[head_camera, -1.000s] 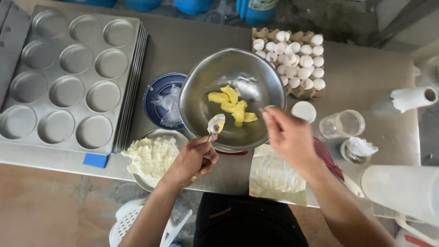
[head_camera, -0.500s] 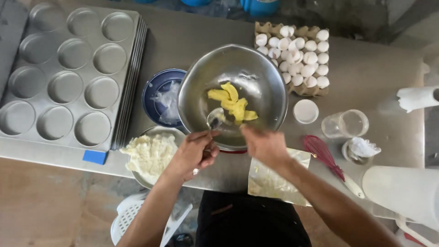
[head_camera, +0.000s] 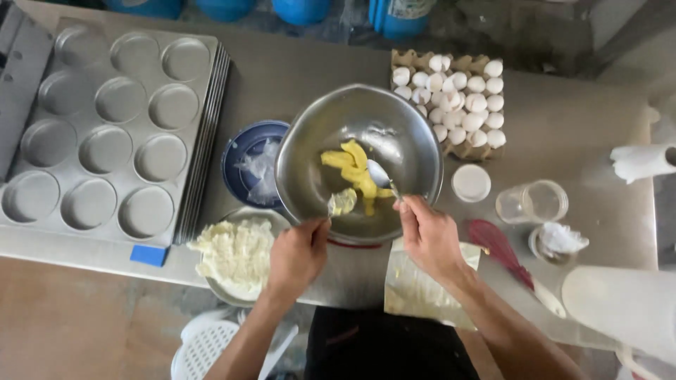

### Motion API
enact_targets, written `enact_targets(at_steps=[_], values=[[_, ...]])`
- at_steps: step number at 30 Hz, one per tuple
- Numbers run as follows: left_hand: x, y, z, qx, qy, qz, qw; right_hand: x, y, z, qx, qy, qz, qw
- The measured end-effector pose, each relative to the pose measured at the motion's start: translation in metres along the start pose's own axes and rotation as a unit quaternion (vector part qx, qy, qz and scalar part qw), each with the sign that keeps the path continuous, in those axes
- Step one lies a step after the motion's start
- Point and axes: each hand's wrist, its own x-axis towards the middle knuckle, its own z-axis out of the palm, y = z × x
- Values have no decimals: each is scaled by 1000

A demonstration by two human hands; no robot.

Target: The person spoons a white creamy ingredient from a plate into a metal mixing bowl containing butter, adding several spoonfuls while the bowl rests on a digital scale. They then lift the plate and scrape the remaining cream into the bowl with the spoon.

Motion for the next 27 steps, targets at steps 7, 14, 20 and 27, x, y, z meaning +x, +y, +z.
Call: enact_targets(at_steps=[7, 14, 20, 27], values=[[-8, 14, -2, 28, -16, -23, 999, -21, 2, 7, 69, -96, -50, 992], [-14, 11, -8, 8, -2, 15, 1000, -9, -1, -8, -1, -40, -34, 999], [-14, 17, -10, 41, -10, 25, 999, 2, 16, 6, 9, -96, 6, 995], [-18, 18, -12, 22, 9, 20, 1000, -10, -27, -16, 31, -1, -83, 996]])
